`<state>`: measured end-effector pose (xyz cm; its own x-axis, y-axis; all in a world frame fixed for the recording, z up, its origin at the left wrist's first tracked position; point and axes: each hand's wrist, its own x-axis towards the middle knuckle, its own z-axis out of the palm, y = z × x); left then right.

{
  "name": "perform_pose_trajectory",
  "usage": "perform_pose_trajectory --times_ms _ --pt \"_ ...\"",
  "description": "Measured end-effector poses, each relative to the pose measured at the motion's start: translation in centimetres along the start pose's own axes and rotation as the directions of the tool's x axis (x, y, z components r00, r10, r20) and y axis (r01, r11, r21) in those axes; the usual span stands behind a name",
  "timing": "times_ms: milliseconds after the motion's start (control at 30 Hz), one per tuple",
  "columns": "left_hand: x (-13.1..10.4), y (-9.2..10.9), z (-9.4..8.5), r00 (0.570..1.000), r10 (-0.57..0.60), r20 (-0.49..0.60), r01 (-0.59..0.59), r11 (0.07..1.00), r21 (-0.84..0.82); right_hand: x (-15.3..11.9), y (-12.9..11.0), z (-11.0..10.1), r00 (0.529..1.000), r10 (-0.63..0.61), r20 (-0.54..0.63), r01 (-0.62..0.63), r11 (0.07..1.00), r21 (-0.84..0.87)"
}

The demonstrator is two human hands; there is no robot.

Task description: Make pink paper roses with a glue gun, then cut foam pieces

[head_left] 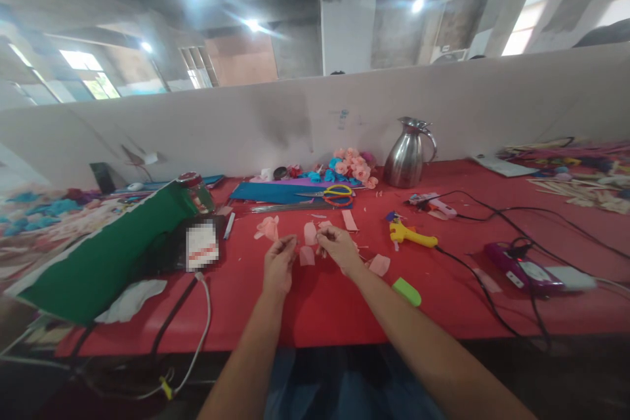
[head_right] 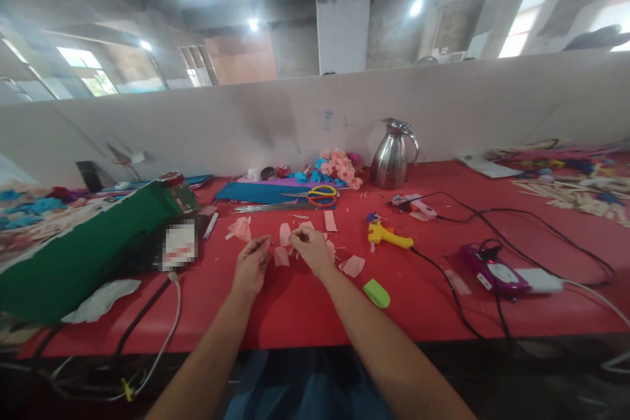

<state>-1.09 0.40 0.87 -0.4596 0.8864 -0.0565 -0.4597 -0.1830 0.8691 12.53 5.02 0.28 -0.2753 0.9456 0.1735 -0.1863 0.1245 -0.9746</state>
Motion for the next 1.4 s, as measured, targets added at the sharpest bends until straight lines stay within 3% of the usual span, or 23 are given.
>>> perform_pose_trajectory --times_ms 233,367,433,500,567,633,667,700,800,1000,1100,1233,1300,1400 --pt "0.4 -0.4 -0.3 0.994 0.103 -0.048 -0.103 0.995 0.005 0.3 0.9 -0.3 0.982 0.003 -0.187 -0.010 0.999 -0.040" --pt "0.8 -0.5 -0.8 0.973 0.205 -0.102 -0.208 0.978 -0.016 0.7 0.2 -1.0 0.940 -0.029 -0.340 0.023 1.000 -0.020" --pt "1.0 -0.5 -0.8 0.967 0.233 -0.105 -0.239 0.970 -0.044 0.7 -0.4 -1.1 0.933 -0.028 -0.359 0.038 0.999 0.022" --pt "1.1 -0.5 -0.9 0.966 0.234 -0.112 -0.242 0.968 -0.064 0.3 -0.9 -0.7 0.971 0.012 -0.237 0.016 0.993 0.116" --pt "1.2 -0.7 -0.8 0.970 0.213 -0.115 -0.221 0.973 -0.063 -0.3 -1.1 0.0 0.995 0.075 0.066 -0.086 0.980 0.181" --pt "1.2 -0.8 -0.8 0.978 0.179 -0.105 -0.185 0.981 -0.050 -1.0 -0.8 0.9 0.928 0.140 0.346 -0.180 0.980 0.085" --pt "1.3 -0.9 -0.8 0.980 0.169 -0.103 -0.174 0.984 -0.044 -1.2 -0.5 1.3 0.899 0.169 0.403 -0.180 0.984 -0.012" --pt "1.3 -0.9 -0.9 0.980 0.166 -0.108 -0.171 0.985 -0.039 -1.4 -0.2 1.6 0.895 0.186 0.406 -0.155 0.982 -0.109" --pt "1.2 -0.9 -0.9 0.963 0.219 -0.156 -0.224 0.974 -0.016 -1.2 0.7 1.8 0.946 0.152 0.287 -0.065 0.954 -0.292" --pt "0.8 -0.5 -0.9 0.922 0.358 -0.147 -0.352 0.934 0.062 -0.2 1.3 0.6 0.986 0.094 0.137 -0.036 0.927 -0.374" --pt "0.4 -0.4 -0.7 0.955 0.279 -0.102 -0.270 0.958 0.094 -0.3 1.1 0.4 0.991 0.061 0.118 -0.007 0.912 -0.411" --pt "-0.1 -0.4 -0.2 0.995 0.068 0.079 -0.077 0.990 0.117 -0.5 0.5 0.6 0.988 -0.005 0.157 0.072 0.903 -0.424" --pt "-0.2 -0.4 -0.1 0.989 0.047 0.142 -0.065 0.989 0.130 -0.7 0.3 0.7 0.979 -0.056 0.196 0.133 0.903 -0.408" --pt "-0.2 -0.4 -0.1 0.986 0.069 0.152 -0.087 0.990 0.113 -0.8 0.1 0.8 0.972 -0.124 0.199 0.184 0.932 -0.314"
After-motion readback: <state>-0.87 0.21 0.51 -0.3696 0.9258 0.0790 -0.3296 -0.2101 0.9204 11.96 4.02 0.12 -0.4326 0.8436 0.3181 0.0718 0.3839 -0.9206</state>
